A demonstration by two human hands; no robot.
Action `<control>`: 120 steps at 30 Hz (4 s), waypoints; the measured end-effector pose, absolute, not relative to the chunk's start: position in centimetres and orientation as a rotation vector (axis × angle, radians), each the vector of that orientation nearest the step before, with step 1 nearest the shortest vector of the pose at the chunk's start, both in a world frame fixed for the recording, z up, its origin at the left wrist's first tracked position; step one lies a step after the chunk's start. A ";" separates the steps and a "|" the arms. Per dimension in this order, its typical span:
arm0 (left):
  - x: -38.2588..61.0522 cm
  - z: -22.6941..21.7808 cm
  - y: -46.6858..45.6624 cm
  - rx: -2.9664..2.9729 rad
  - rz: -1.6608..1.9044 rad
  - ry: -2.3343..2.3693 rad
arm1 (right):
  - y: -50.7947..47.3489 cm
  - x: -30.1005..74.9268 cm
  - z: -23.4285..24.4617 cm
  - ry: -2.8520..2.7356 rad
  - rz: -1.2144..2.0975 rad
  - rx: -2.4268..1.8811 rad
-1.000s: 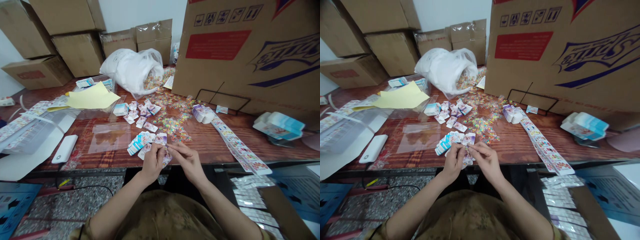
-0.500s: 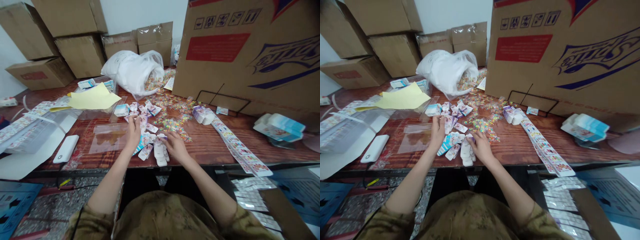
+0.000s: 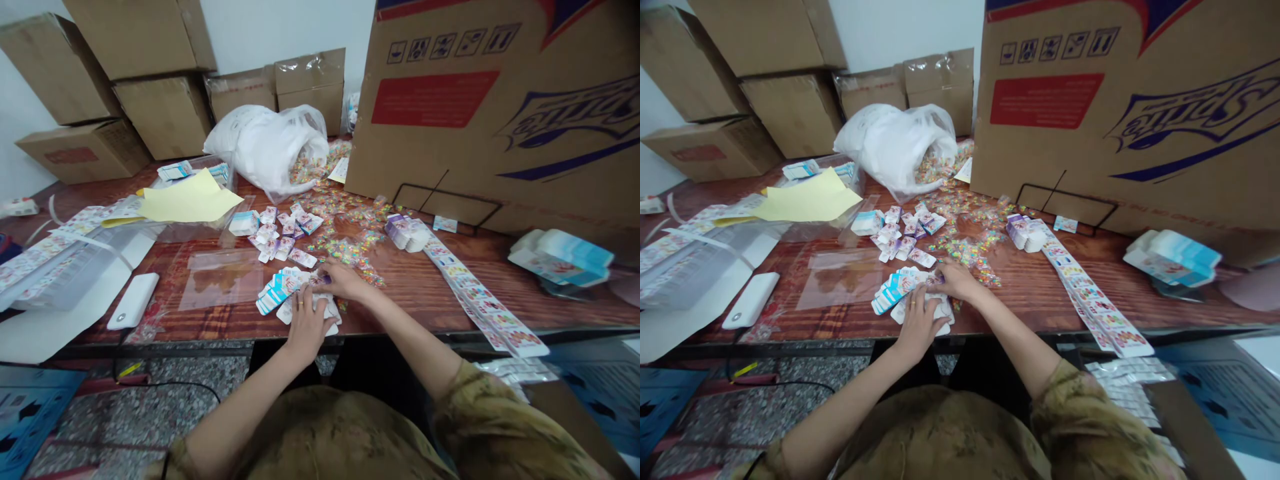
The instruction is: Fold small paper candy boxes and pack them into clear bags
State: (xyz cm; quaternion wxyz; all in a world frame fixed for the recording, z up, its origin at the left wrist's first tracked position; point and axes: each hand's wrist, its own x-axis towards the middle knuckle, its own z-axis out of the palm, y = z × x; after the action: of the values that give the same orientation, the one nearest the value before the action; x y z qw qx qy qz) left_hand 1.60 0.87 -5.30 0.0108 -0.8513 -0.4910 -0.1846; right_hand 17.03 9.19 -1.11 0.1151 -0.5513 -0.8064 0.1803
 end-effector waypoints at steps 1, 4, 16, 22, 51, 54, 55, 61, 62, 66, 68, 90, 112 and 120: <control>1.4 -5.2 1.2 -2.658 -0.579 -1.516 | 9.4 17.2 -1.1 -2.362 0.538 -1.606; 0.6 -4.9 2.1 -2.672 -0.554 -1.452 | 10.0 17.5 -1.1 -2.342 0.551 -1.605; -0.1 -4.5 1.9 -2.740 -0.681 -1.391 | 9.3 17.4 0.0 -2.039 0.474 -1.694; 0.0 0.5 1.9 -2.854 -1.346 -1.627 | 5.1 18.0 2.5 -1.952 0.330 -1.350; 1.0 2.9 1.0 -3.183 -2.057 -1.726 | 0.1 16.2 1.7 -1.109 1.239 -1.025; 0.8 3.0 0.9 -3.091 -2.015 -1.901 | -0.9 15.9 1.9 -1.351 0.842 -1.059; 0.8 3.0 0.9 -3.044 -2.022 -1.962 | -1.2 15.8 2.1 -1.411 0.755 -1.052; 0.5 2.5 0.3 -2.981 -1.875 -1.863 | -1.0 16.2 3.1 -1.280 0.939 -1.057; 0.5 2.5 0.3 -2.997 -1.855 -1.848 | -0.7 16.4 3.2 -1.234 1.012 -1.063; 0.5 2.3 0.1 -3.008 -1.892 -1.814 | -0.3 16.6 3.5 -1.183 1.215 -1.042; 0.5 2.3 0.1 -2.993 -1.927 -1.806 | -0.4 16.4 3.4 -1.146 1.250 -1.040; 0.1 3.1 2.7 -2.827 -1.994 -2.035 | -0.2 16.7 1.6 -1.500 1.131 -1.033; 0.1 -2.7 2.8 -2.742 -0.812 -1.614 | 8.9 17.0 -0.2 -2.074 0.383 -1.728; 0.2 3.7 3.3 -3.455 -1.419 -2.033 | 2.8 17.1 4.4 -2.004 0.277 -1.001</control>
State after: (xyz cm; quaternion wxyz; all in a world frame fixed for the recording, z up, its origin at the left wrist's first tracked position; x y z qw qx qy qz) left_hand 0.15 3.32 3.73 -0.5272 -0.6903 -0.4063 -0.2836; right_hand 17.10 2.81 4.40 0.4280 -0.4010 -0.8023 0.1110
